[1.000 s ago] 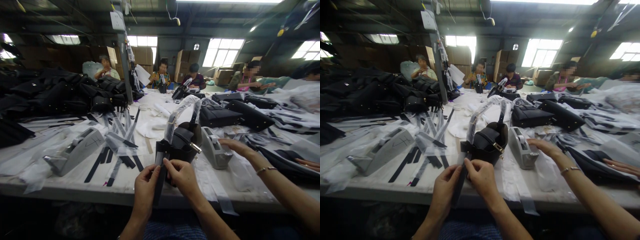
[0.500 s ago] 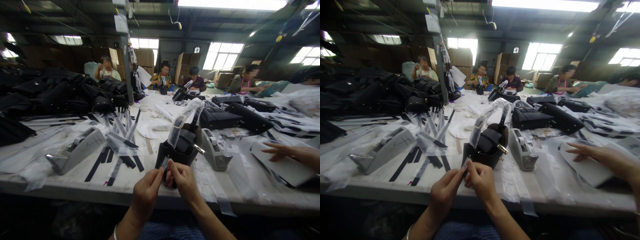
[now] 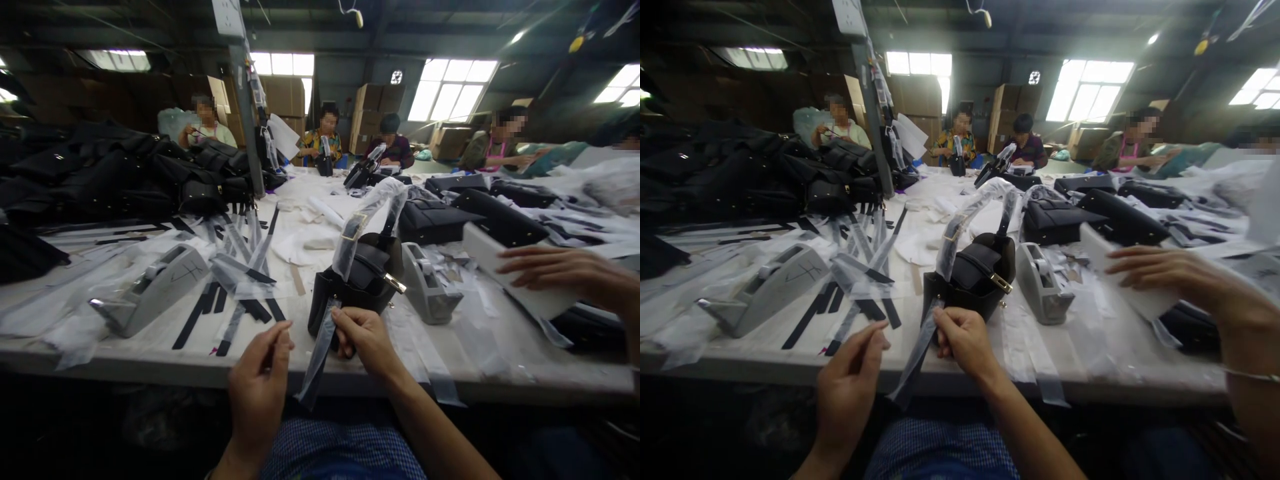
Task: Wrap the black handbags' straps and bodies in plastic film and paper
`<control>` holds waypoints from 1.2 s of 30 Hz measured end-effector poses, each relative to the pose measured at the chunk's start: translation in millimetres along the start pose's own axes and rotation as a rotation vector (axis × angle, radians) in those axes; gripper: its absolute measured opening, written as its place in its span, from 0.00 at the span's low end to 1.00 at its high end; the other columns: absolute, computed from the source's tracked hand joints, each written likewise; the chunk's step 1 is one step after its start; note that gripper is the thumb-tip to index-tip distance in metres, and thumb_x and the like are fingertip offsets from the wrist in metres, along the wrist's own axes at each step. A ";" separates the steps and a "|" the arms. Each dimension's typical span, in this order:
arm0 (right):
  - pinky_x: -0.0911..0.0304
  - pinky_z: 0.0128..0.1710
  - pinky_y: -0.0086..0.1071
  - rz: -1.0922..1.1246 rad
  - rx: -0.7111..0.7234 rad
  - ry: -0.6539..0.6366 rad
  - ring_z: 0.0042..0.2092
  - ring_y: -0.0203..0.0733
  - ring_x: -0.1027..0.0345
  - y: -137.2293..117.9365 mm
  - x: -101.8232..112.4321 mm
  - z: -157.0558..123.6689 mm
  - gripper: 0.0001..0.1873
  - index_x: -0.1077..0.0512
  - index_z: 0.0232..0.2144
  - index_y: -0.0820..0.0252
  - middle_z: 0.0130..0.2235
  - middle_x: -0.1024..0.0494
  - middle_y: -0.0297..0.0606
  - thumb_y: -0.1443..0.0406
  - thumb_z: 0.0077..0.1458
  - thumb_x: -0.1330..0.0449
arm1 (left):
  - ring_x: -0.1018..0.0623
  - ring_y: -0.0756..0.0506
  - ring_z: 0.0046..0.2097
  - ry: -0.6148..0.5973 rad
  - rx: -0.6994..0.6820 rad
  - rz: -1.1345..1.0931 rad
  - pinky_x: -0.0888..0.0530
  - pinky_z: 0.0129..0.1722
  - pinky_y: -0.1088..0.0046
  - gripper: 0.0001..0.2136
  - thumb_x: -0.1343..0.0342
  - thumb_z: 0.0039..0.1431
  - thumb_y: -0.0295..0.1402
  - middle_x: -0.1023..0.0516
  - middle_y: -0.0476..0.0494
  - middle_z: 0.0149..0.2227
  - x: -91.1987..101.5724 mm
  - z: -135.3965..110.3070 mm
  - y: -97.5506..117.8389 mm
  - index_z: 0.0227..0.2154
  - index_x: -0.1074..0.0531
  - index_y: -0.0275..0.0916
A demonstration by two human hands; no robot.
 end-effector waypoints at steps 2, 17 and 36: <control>0.46 0.19 0.24 -0.012 0.013 -0.001 0.16 0.29 0.43 -0.9 -0.6 0.5 0.28 0.36 0.15 0.60 0.13 0.37 0.28 0.48 0.57 0.39 | 0.22 0.46 0.32 -0.067 0.299 -0.160 0.25 0.32 0.74 0.18 0.42 0.60 0.48 0.19 0.41 0.36 -5.7 6.4 -7.6 0.40 0.21 0.39; 0.51 0.17 0.25 -0.041 0.063 0.027 0.16 0.29 0.45 -2.1 -4.5 3.1 0.28 0.36 0.14 0.60 0.13 0.38 0.28 0.49 0.58 0.41 | 0.22 0.44 0.39 -0.392 0.480 -0.247 0.26 0.43 0.71 0.24 0.43 0.58 0.54 0.20 0.41 0.38 -30.0 -15.9 -8.3 0.45 0.24 0.38; 0.58 0.68 0.45 -0.716 0.091 0.782 0.67 0.58 0.48 -29.5 251.6 14.7 0.11 0.18 0.26 0.60 0.60 0.28 0.48 0.58 0.50 0.35 | 0.40 0.56 0.20 -0.060 0.587 -0.318 0.43 0.18 0.83 0.31 0.26 0.33 0.51 0.34 0.57 0.21 -52.6 -9.9 -26.6 0.39 0.27 0.38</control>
Point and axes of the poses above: each hand's wrist, its own z-axis towards the middle knuckle, its own x-axis out of the back of the hand, y = z × x, the point moved 4 cm from there along z, towards the middle knuckle
